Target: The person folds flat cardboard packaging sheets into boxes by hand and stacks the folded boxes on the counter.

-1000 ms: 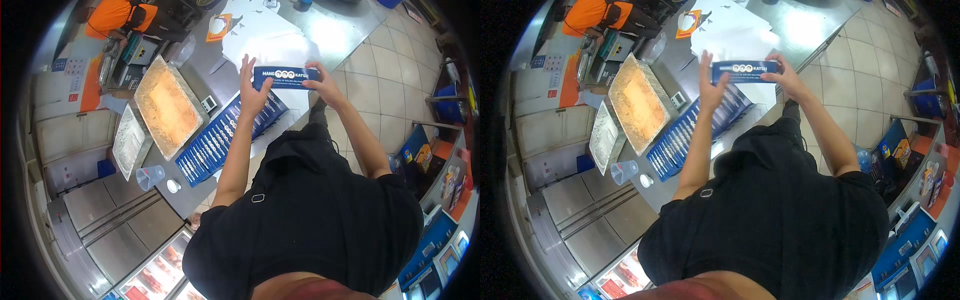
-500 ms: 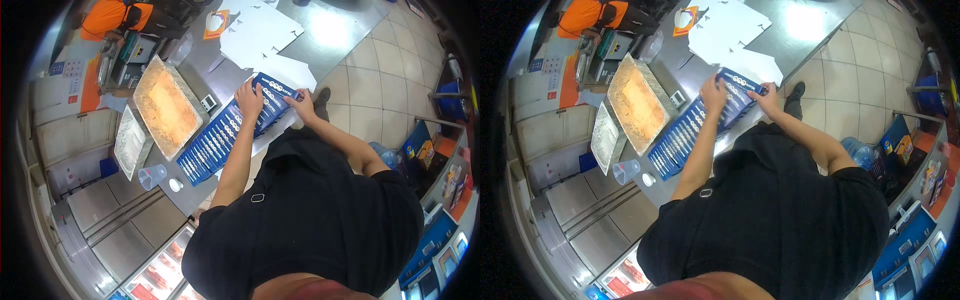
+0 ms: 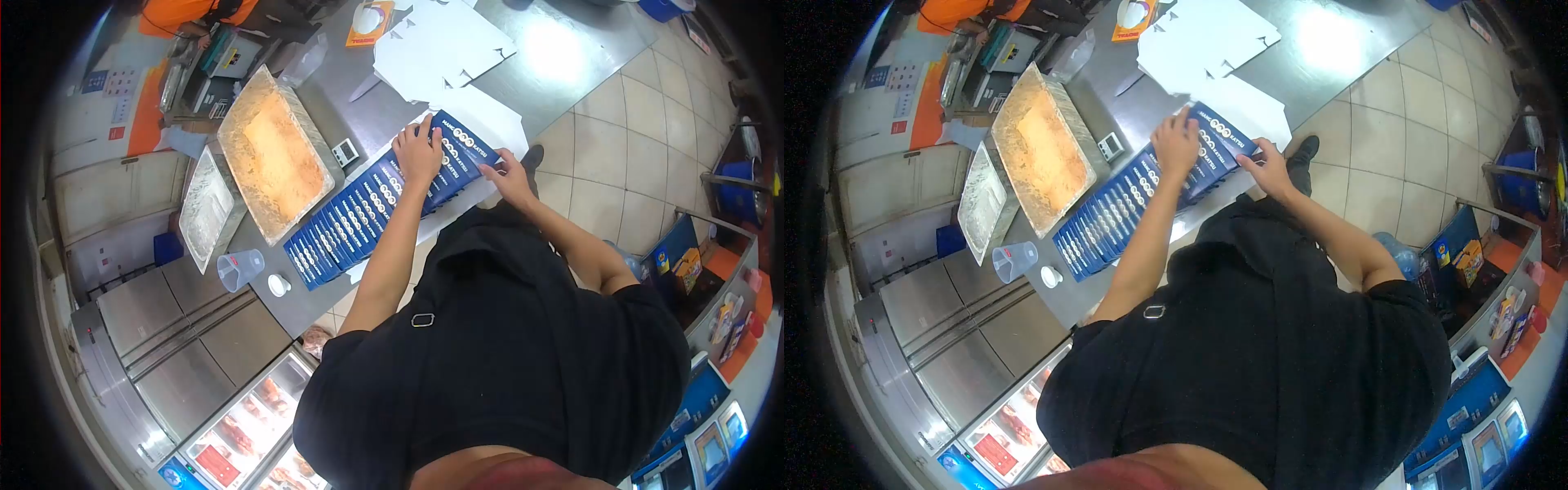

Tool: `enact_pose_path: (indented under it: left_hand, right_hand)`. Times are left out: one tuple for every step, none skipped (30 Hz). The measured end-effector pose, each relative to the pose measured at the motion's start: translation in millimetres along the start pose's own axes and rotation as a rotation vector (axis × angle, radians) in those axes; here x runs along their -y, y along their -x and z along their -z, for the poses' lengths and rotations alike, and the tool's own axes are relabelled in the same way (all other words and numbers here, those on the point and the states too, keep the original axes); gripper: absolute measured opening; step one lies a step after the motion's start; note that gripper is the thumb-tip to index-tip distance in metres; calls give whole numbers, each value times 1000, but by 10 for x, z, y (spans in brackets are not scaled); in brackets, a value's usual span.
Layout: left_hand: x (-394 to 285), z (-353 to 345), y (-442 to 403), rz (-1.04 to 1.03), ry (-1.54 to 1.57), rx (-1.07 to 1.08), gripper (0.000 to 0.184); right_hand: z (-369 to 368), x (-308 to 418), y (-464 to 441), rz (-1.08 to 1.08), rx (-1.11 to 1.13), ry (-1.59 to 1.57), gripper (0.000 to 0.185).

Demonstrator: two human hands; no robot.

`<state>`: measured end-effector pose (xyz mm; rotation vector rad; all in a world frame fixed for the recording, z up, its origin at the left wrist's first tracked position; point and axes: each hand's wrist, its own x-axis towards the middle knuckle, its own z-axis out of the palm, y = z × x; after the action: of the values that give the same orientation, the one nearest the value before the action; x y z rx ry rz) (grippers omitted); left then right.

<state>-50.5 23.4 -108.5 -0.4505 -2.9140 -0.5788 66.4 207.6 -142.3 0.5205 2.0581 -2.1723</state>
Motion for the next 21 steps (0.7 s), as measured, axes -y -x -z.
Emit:
enact_pose_path:
  left_hand:
    - [4,-4,-7,8,-6,14,41]
    - [7,-7,-9,10,-7,15,41]
    - [3,-3,-7,9,-7,20,41]
    - [-5,-2,-3,8,-7,25,41]
    - [-14,-3,3,11,-6,29,41]
    - [-13,-5,8,5,-10,28,41]
    - [-4,-1,-4,-3,-15,24,42]
    - [1,1,-14,0,-17,26,42]
    - [0,-2,-9,-10,-30,27,43]
    - [-2,-6,-1,-21,-41,29,44]
    - [-5,-12,6,-19,-39,33,44]
    - [-20,-3,2,-13,-63,49,46]
    - [-32,5,6,-4,-87,64,47]
    - [-34,11,13,2,-87,67,47]
    - [-28,8,8,-7,-93,80,49]
    - [-23,4,4,-14,-98,92,50]
    - [-17,0,14,-4,-96,92,50]
    - [-19,-2,17,-31,-114,62,51]
    - [-26,-7,25,-59,-132,33,52]
    - [-28,-13,33,-54,-128,36,52]
    - [-43,7,22,-45,-113,45,53]
  right_hand:
    - [36,-19,6,19,89,-100,46]
    - [70,-38,8,17,91,-100,46]
    - [99,-2,26,56,118,-47,49]
    - [126,11,46,95,144,5,52]
    - [156,-6,40,89,145,6,52]
    - [174,-4,14,106,171,-14,54]
    - [175,6,-9,127,196,-35,55]
    - [187,14,5,124,191,-45,55]
    - [200,48,7,119,194,-47,55]
    - [224,75,-2,131,203,21,51]
    - [244,80,-11,143,211,91,46]
    - [244,74,-27,138,212,93,46]
    - [234,69,-47,137,161,142,39]
    - [222,61,-64,136,112,190,32]
    - [221,13,-90,134,118,192,32]
    - [222,-66,-118,124,63,192,28]
    - [224,-129,-139,112,9,193,23]
    - [211,-130,-166,109,15,200,23]
    - [190,-138,-187,114,-18,106,22]
    - [178,-154,-189,117,-54,10,21]
    - [174,-133,-176,113,-54,13,21]
